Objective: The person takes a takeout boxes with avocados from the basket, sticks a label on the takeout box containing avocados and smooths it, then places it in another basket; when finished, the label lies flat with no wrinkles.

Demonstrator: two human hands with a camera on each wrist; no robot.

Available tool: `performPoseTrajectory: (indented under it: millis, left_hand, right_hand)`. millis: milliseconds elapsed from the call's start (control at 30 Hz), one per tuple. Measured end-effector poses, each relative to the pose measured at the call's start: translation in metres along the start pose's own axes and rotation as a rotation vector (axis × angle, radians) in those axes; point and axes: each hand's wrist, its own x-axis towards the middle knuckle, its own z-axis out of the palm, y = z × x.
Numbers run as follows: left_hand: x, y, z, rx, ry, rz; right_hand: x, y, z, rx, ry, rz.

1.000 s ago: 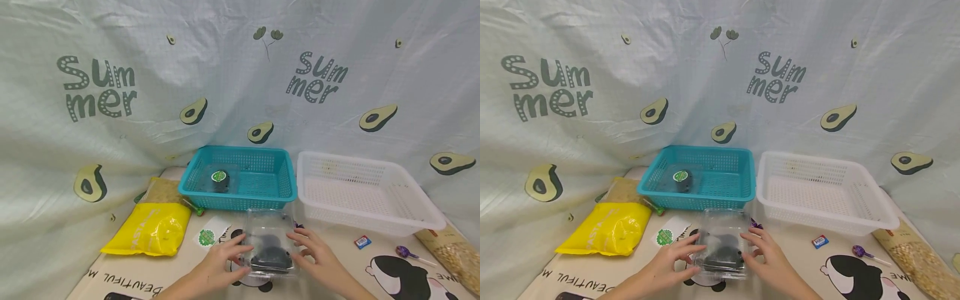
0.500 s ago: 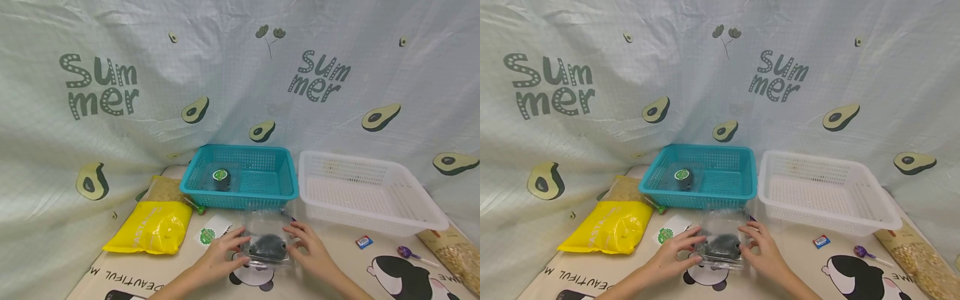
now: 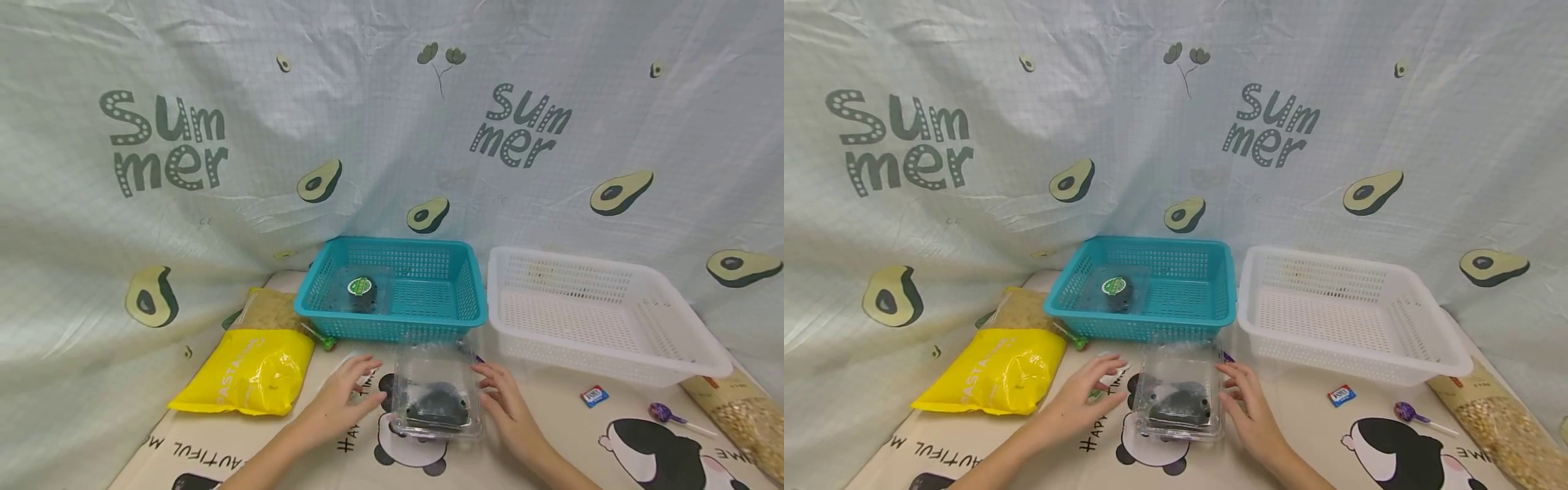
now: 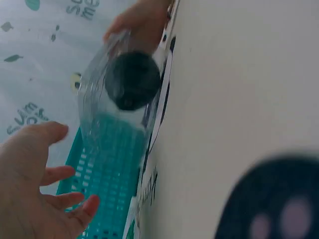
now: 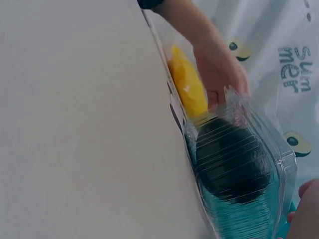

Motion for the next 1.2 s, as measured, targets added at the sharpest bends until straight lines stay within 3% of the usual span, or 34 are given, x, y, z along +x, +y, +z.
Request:
performPoseTrajectory:
  millis: [133,267,367,567,833,1000,1200]
  left_hand:
    - [0.002,-0.018,-0.016,0.177,0.075,-0.204]
    - [0.000,-0.031,-0.019,0.266,0.026,-0.311]
    - [-0.002,-0.033,-0.018,0.315,0.008,-0.322]
    - [-0.001,-0.031,-0.017,0.315,0.024,-0.332]
    - [0.004,-0.027,-0.024,0.188,0.041,-0.343]
    - [0.008,-0.010,-0.037,0.109,0.073,-0.331]
    - [0.014,0.028,-0.044,-0.008,0.083,-0.195]
  right_hand:
    - [0.000,0.001,-0.001,0.075,0.015,0.023]
    - [-0.001,0.002,-0.001,0.082,0.033,0.003]
    - [-0.001,0.003,0.001,0.085,0.058,-0.015]
    - [-0.002,0.005,0.003,0.095,0.085,-0.008]
    - [-0.001,0.004,0.000,0.101,0.056,0.007]
    - [0.007,-0.006,-0.003,0.094,0.114,-0.132]
    - [0.027,-0.025,-0.009,0.082,0.125,-0.346]
